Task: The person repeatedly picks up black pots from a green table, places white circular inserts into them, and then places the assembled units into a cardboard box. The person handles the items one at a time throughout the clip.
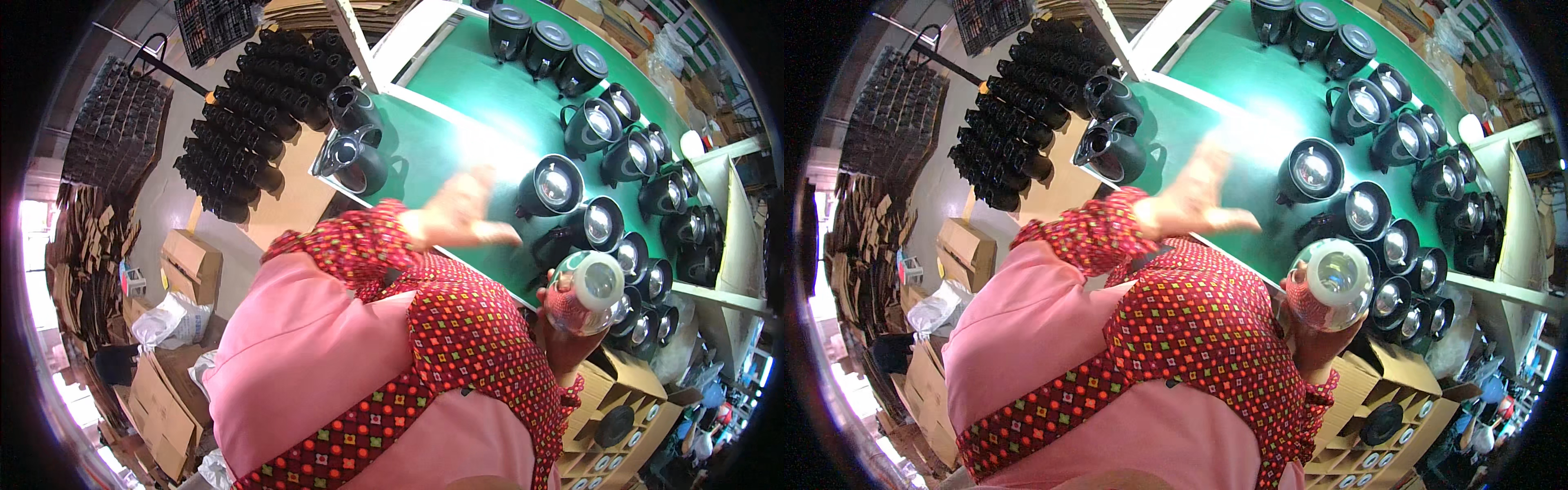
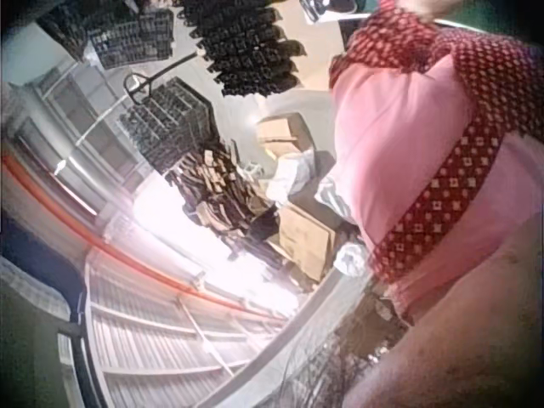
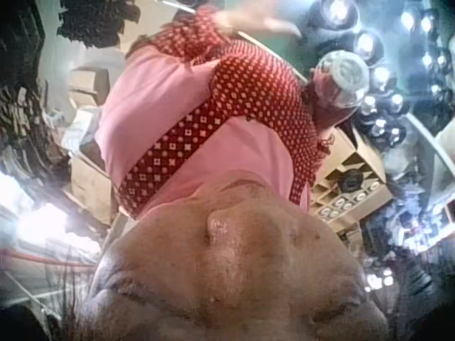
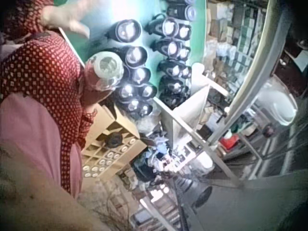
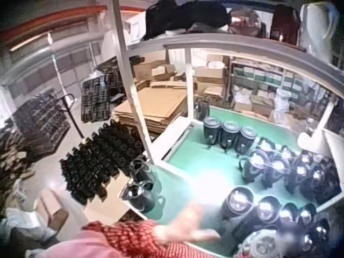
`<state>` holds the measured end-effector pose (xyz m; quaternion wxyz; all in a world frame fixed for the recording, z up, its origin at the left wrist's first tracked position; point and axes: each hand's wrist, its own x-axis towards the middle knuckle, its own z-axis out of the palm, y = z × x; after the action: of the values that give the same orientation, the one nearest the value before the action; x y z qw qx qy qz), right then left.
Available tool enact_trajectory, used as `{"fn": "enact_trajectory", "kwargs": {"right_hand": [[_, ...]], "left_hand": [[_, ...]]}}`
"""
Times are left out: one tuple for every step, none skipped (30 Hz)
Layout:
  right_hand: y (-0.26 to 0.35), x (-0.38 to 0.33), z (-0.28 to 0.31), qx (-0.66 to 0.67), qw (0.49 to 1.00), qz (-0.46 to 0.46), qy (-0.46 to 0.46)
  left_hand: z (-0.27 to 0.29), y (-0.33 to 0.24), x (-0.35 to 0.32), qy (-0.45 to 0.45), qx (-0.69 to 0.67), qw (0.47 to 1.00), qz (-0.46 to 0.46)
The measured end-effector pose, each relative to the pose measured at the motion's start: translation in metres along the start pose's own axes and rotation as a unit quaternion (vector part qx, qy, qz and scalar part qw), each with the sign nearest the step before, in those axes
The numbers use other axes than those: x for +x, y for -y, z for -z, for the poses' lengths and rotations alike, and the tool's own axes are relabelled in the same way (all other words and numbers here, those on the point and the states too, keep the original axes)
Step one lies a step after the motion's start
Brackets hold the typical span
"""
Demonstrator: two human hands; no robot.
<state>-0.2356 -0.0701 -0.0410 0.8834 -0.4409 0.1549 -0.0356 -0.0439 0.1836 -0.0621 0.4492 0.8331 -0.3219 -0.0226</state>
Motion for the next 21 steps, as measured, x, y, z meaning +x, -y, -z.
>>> {"fn": "enact_trajectory", "kwargs": {"right_hand": [[-0.002, -0.004, 0.011, 0.095, 0.993, -0.067, -0.006], [-0.005, -0.008, 0.023, 0.115, 0.990, -0.076, -0.017], [-0.009, -0.013, 0.034, 0.137, 0.987, -0.084, -0.025], [-0.014, -0.017, 0.045, 0.158, 0.982, -0.094, -0.033], [-0.019, -0.018, 0.055, 0.179, 0.977, -0.104, -0.039], [-0.026, -0.020, 0.066, 0.188, 0.976, -0.104, -0.023], [-0.031, -0.020, 0.077, 0.196, 0.975, -0.104, -0.006], [-0.029, -0.018, 0.070, 0.204, 0.973, -0.104, 0.010], [-0.026, -0.020, 0.063, 0.212, 0.971, -0.108, -0.036], [-0.025, -0.019, 0.063, 0.227, 0.966, -0.116, -0.051], [-0.024, -0.017, 0.065, 0.242, 0.960, -0.124, -0.066], [-0.021, -0.021, 0.062, 0.259, 0.954, -0.125, -0.088], [-0.018, -0.021, 0.060, 0.237, 0.956, -0.143, -0.101], [-0.020, -0.024, 0.060, 0.236, 0.960, -0.114, -0.101], [-0.022, -0.021, 0.061, 0.227, 0.964, -0.096, -0.104], [-0.022, -0.016, 0.065, 0.218, 0.967, -0.078, -0.108], [-0.026, -0.014, 0.073, 0.213, 0.969, -0.066, -0.105], [-0.031, -0.016, 0.080, 0.208, 0.971, -0.047, -0.107], [-0.029, -0.014, 0.068, 0.229, 0.963, -0.038, -0.135], [-0.026, -0.016, 0.064, 0.246, 0.961, -0.030, -0.123], [-0.022, -0.016, 0.057, 0.255, 0.960, -0.034, -0.107]], "left_hand": [[0.007, 0.036, -0.009, -0.129, 0.077, 0.988, -0.026], [0.025, 0.061, -0.019, -0.167, 0.185, 0.968, 0.014], [0.042, 0.084, -0.035, -0.175, 0.262, 0.945, 0.085], [0.057, 0.104, -0.050, -0.182, 0.336, 0.911, 0.157], [0.068, 0.116, -0.061, -0.164, 0.370, 0.882, 0.241], [0.078, 0.128, -0.072, -0.143, 0.401, 0.845, 0.323], [0.084, 0.152, -0.088, -0.124, 0.397, 0.842, 0.343], [0.092, 0.165, -0.096, -0.104, 0.392, 0.839, 0.362], [0.097, 0.175, -0.103, -0.094, 0.355, 0.850, 0.378], [0.100, 0.179, -0.094, -0.105, 0.326, 0.859, 0.381], [0.103, 0.179, -0.090, -0.100, 0.302, 0.868, 0.382], [0.107, 0.172, -0.078, -0.089, 0.276, 0.880, 0.375], [0.115, 0.159, -0.073, -0.117, 0.258, 0.896, 0.343], [0.118, 0.161, -0.071, -0.120, 0.247, 0.913, 0.301], [0.120, 0.141, -0.060, -0.133, 0.181, 0.927, 0.300], [0.123, 0.114, -0.047, -0.148, 0.220, 0.932, 0.247], [0.129, 0.113, -0.042, -0.149, 0.211, 0.950, 0.176], [0.132, 0.075, -0.019, -0.104, -0.031, 0.974, 0.199], [0.127, 0.016, -0.003, -0.096, -0.210, 0.953, 0.199], [0.129, -0.004, 0.005, -0.069, -0.223, 0.964, 0.129], [0.129, -0.028, 0.011, -0.040, -0.267, 0.959, 0.083]]}}
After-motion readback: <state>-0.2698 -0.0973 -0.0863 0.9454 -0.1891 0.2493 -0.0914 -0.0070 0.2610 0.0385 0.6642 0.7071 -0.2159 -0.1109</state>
